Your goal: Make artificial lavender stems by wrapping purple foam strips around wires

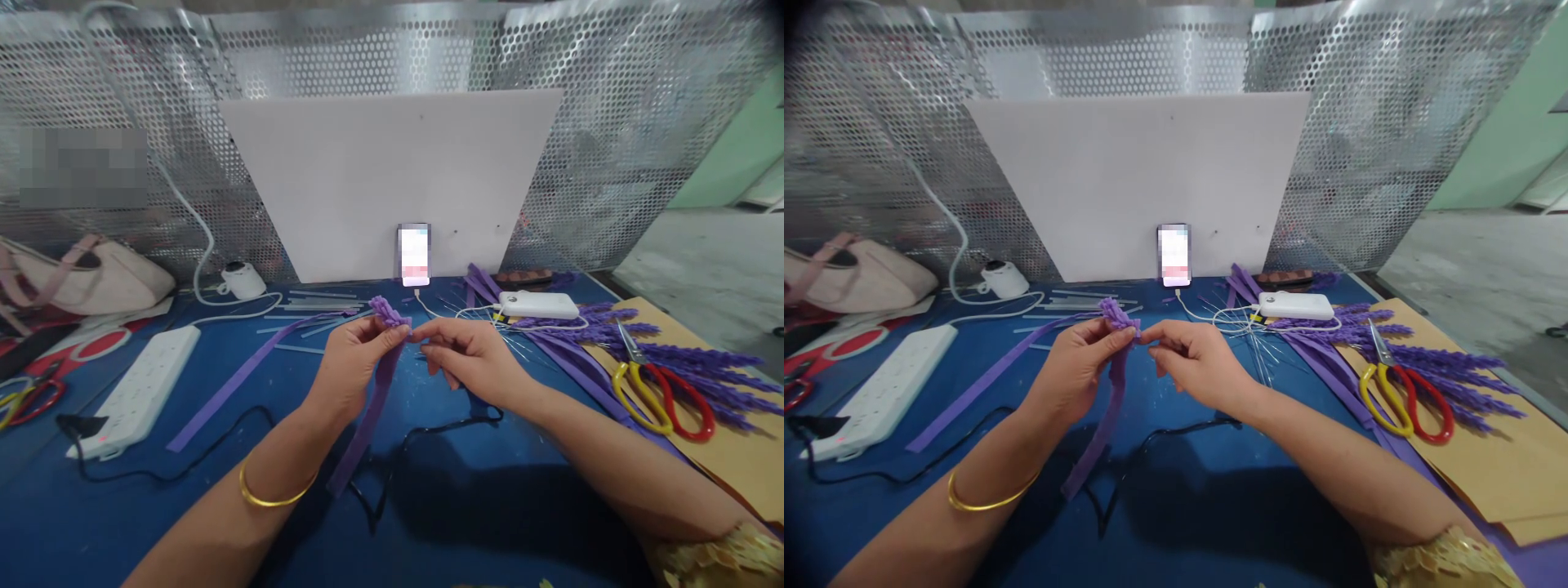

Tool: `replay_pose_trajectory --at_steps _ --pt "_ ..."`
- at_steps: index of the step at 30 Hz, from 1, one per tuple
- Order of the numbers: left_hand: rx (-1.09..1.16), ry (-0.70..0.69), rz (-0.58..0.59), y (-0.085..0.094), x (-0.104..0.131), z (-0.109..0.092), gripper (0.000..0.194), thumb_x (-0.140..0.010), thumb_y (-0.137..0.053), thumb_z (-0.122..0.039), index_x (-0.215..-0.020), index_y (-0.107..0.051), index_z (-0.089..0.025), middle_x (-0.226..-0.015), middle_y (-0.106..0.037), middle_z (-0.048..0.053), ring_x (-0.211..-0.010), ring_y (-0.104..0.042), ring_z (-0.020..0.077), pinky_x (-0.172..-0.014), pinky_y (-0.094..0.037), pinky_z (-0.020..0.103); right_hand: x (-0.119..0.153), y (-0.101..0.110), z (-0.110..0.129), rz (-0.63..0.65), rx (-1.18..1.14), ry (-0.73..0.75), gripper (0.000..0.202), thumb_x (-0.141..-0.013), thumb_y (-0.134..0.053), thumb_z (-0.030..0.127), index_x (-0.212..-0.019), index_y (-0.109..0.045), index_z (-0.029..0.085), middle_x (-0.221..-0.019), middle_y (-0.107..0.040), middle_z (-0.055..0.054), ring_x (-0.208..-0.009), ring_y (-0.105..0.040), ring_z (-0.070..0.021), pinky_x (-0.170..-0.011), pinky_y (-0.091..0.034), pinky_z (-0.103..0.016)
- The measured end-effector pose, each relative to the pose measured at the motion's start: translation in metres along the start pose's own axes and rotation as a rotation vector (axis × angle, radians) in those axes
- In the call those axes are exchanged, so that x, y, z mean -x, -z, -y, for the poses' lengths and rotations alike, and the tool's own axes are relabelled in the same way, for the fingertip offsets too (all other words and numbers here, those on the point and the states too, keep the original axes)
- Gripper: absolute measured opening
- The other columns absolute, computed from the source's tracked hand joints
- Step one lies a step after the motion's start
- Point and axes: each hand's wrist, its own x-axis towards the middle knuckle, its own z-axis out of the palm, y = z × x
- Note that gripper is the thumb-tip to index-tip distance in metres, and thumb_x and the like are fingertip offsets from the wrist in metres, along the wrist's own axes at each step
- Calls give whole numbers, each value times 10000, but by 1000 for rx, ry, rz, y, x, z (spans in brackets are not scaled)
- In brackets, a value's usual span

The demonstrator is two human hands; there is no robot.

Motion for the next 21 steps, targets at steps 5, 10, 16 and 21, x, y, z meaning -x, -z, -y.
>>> replay_pose_trajectory --at_steps 5,10,16,21 --pt "15 44 76 0 0 -3 254 -615 -874 -379 -741 -793 -174 -674 -685 23 -611 -527 109 -590 -405 234 -1 3 0 -14 1 4 247 -855 -563 254 -1019 -713 145 -608 -613 30 -397 -471 -50 -399 -390 -181" --pt "12 81 63 2 -1 -4 234 -558 -901 -330 -679 -784 -166 -645 -689 29 -597 -546 113 -583 -419 232 -2 3 1 19 10 -2 219 -847 -570 248 -982 -709 146 -610 -623 26 -402 -462 -51 -408 -385 -184" --pt "7 135 165 7 -6 -2 271 -619 -883 -380 -777 -808 -173 -743 -739 50 -658 -604 114 -593 -444 196 -5 8 1 91 -5 -50 193 -855 -582 289 -930 -696 153 -634 -646 18 -416 -507 -67 -448 -406 -204" --pt "83 155 6 10 -12 -2 298 -539 -931 -346 -709 -787 -148 -631 -673 13 -559 -545 66 -513 -420 154 -15 39 -6 232 291 -59 320 -937 -498 424 -874 -674 165 -803 -713 -53 -654 -650 -136 -617 -470 -249"
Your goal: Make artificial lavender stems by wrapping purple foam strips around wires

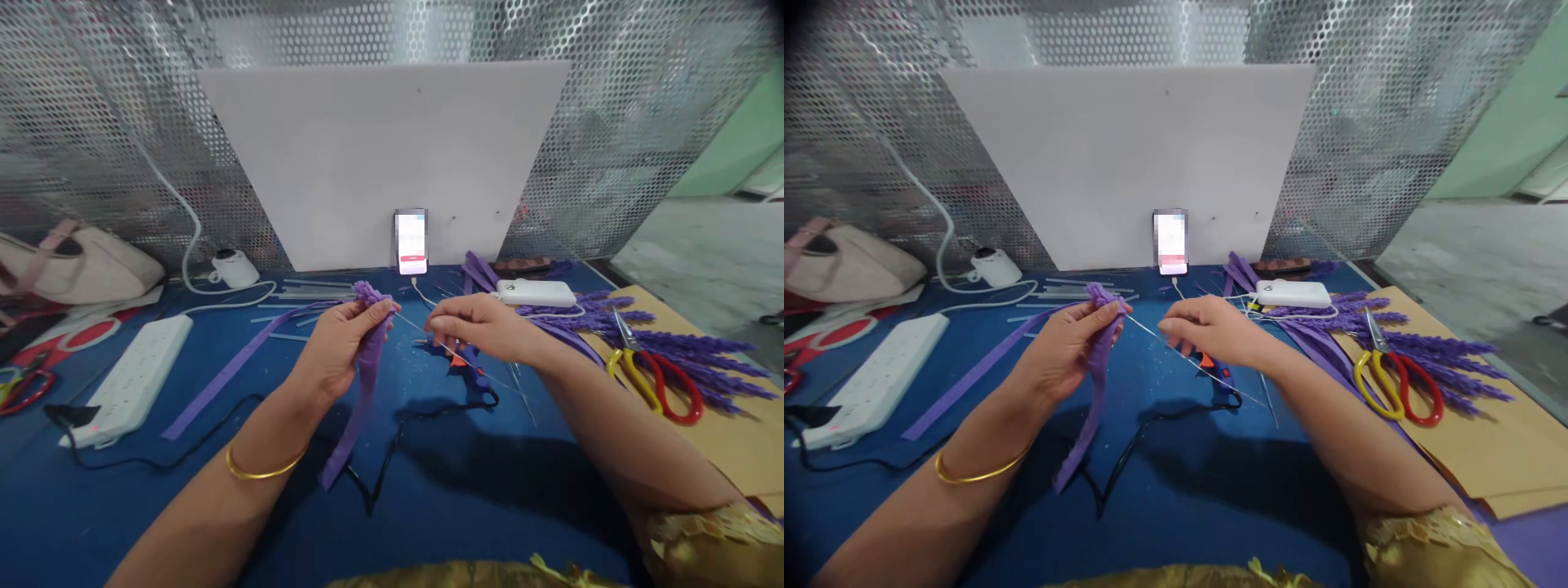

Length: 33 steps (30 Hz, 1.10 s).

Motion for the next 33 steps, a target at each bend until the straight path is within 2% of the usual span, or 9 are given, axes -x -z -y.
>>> replay_pose_trajectory --at_steps 3,6,10,16,22,24,27,29,33 --pt "67 -65 -79 2 -3 -2 299 -549 -930 -331 -728 -785 -140 -659 -679 19 -574 -557 69 -524 -447 156 -7 16 -18 62 619 -201 415 -932 -505 523 -816 -687 168 -813 -717 -99 -762 -665 -214 -643 -434 -284" --pt "108 -107 -165 4 -5 -6 275 -584 -914 -316 -748 -782 -138 -686 -696 29 -579 -570 76 -526 -464 165 -15 17 -35 223 928 -380 583 -923 -468 625 -712 -696 131 -734 -703 -163 -736 -685 -269 -632 -440 -315" --pt "162 -151 -294 9 -8 -12 202 -660 -868 -287 -772 -772 -150 -697 -704 19 -570 -582 83 -516 -469 177 -22 4 -45 393 857 -501 572 -836 -567 656 -637 -694 135 -539 -645 -107 -606 -677 -243 -603 -461 -311" --pt "246 -188 -402 17 -15 -21 60 -765 -777 -205 -754 -747 -155 -694 -701 10 -566 -599 75 -547 -493 173 -20 -13 -55 207 900 -398 629 -685 -776 521 -1120 -647 86 -1038 -722 -237 -961 -694 -385 -685 -478 -375" --pt "244 -78 -375 10 -10 -22 68 -790 -751 -210 -778 -744 -143 -674 -698 21 -542 -595 86 -501 -459 186 -26 -28 -58 152 874 -398 576 -717 -770 274 -1224 -547 118 -1076 -715 -188 -1002 -688 -340 -672 -438 -320" --pt "236 -66 -361 9 -9 -22 66 -807 -730 -200 -788 -746 -138 -681 -698 23 -540 -589 84 -489 -446 183 -30 -26 -57 141 856 -418 509 -730 -762 318 -1168 -591 124 -1055 -718 -181 -972 -690 -324 -655 -433 -315" --pt "226 -75 -359 9 -9 -22 59 -790 -749 -200 -784 -746 -141 -674 -692 20 -536 -579 83 -479 -432 183 -31 -13 -58 229 766 -476 366 -730 -746 505 -802 -687 151 -780 -729 -126 -759 -701 -273 -626 -441 -316" --pt "239 -84 -368 10 -10 -22 65 -782 -761 -206 -779 -744 -143 -660 -685 18 -540 -577 84 -479 -426 185 -32 -4 -61 299 631 -518 491 -768 -665 622 -579 -633 170 -598 -677 -92 -612 -670 -226 -622 -457 -317" --pt "299 -61 -373 11 -12 -20 81 -771 -768 -211 -805 -745 -141 -653 -688 13 -552 -581 83 -472 -410 186 -35 -6 -74 216 386 -544 470 -740 -709 584 -545 -581 176 -546 -633 -55 -494 -604 -172 -531 -441 -285"
